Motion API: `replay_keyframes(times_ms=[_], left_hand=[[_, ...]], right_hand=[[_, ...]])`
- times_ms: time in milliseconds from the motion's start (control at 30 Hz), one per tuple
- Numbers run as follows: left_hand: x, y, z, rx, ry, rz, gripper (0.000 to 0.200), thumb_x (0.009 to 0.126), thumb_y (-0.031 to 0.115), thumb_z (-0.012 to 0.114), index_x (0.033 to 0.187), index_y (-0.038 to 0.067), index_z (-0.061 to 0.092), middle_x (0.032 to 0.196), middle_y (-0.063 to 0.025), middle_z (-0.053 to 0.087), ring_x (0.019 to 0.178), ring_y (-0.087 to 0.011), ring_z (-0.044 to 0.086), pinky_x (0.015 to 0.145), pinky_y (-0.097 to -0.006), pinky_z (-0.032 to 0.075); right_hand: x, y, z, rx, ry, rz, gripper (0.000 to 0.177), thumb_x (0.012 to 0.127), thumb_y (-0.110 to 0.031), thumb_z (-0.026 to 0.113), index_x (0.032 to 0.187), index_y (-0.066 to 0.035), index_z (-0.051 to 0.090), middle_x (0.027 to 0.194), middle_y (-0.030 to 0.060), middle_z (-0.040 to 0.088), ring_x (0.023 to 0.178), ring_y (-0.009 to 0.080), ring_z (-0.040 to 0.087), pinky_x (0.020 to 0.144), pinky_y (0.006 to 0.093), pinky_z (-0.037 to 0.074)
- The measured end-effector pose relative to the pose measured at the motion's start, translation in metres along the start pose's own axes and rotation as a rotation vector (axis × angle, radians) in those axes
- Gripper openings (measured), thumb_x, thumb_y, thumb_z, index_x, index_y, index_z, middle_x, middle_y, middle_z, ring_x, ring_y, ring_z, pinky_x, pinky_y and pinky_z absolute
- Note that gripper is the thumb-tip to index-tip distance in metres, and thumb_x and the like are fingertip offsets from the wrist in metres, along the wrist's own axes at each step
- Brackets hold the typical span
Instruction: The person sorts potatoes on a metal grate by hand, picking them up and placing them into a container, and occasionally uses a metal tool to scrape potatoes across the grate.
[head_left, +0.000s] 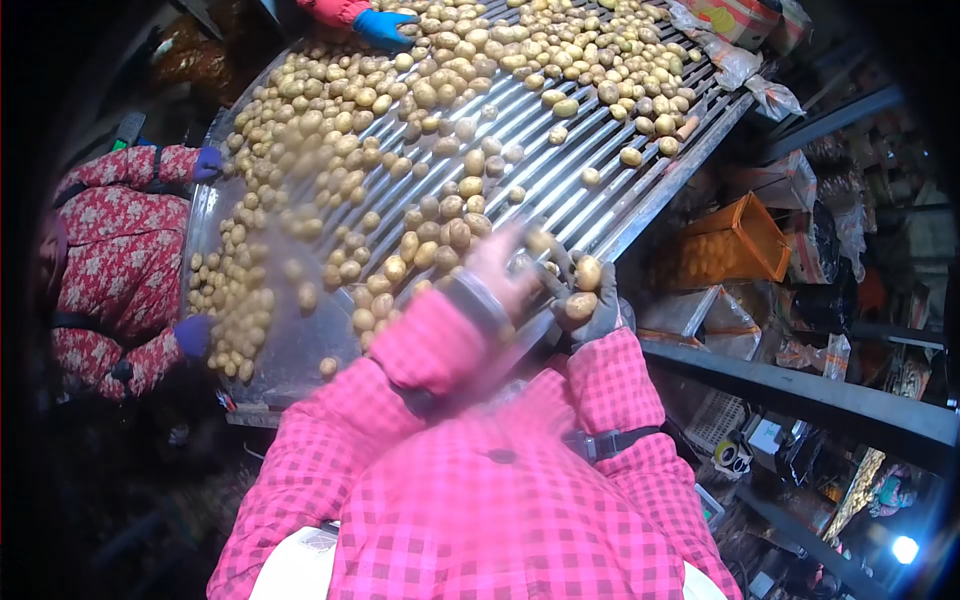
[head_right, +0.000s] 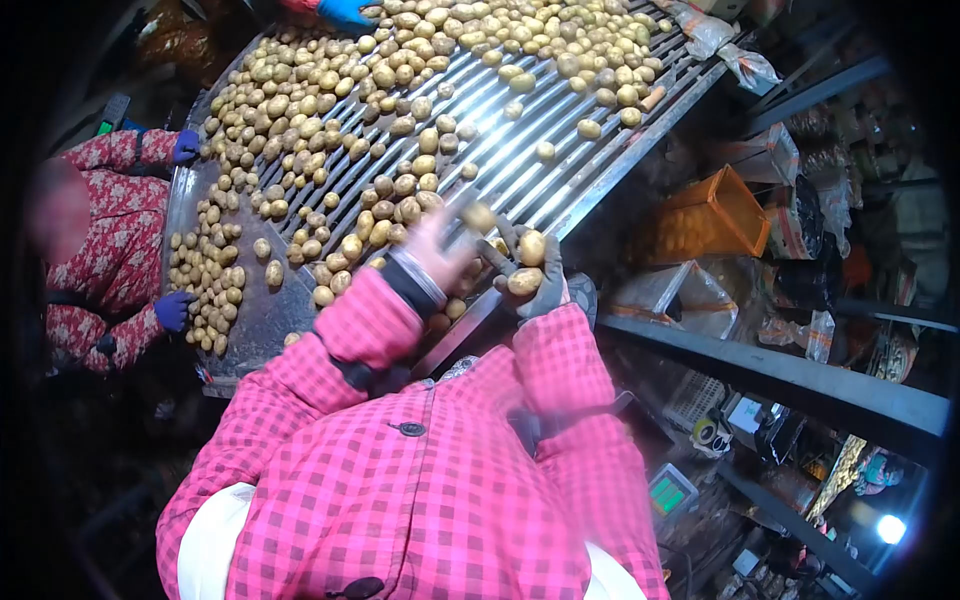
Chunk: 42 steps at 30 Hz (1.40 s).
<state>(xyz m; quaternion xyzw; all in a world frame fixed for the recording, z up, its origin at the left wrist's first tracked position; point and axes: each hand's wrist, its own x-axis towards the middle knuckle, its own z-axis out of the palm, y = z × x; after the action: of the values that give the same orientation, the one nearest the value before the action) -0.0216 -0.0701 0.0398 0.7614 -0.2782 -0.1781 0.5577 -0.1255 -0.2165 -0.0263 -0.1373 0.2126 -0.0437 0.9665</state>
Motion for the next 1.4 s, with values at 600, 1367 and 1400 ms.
replay_keyframes(times_ms=[600,1367,1400], left_hand=[[0.001,-0.076,-0.065,0.969,-0.053,0.039,0.051,0.069,0.033,0.068,0.116,0.019,0.055,0.137,-0.0089,0.035,0.120,-0.0339,0.037,0.099,-0.0447,0.033],[-0.011,-0.103,-0.071,0.847,0.010,-0.013,0.047,0.073,0.021,0.062,0.118,0.013,0.051,0.119,-0.0108,0.050,0.108,-0.0302,0.048,0.092,-0.0402,0.038],[-0.005,-0.105,-0.058,0.879,0.004,-0.019,0.047,0.074,0.021,0.060,0.119,0.015,0.049,0.122,-0.0102,0.048,0.107,-0.0312,0.047,0.091,-0.0412,0.038]], right_hand=[[-0.293,-0.071,-0.246,-0.865,0.760,0.217,0.031,0.086,-0.038,0.046,0.081,-0.009,0.055,0.073,0.0116,0.055,0.067,0.0254,0.054,0.061,0.0360,0.047],[0.035,0.016,0.044,-2.670,-0.019,-0.331,0.034,0.070,-0.023,0.066,0.098,-0.009,0.054,0.104,0.0153,0.050,0.094,0.0333,0.052,0.082,0.0409,0.044],[0.037,0.018,0.045,-2.689,0.007,-0.315,0.036,0.069,-0.023,0.067,0.100,-0.008,0.053,0.103,0.0156,0.051,0.094,0.0337,0.052,0.082,0.0409,0.044]])
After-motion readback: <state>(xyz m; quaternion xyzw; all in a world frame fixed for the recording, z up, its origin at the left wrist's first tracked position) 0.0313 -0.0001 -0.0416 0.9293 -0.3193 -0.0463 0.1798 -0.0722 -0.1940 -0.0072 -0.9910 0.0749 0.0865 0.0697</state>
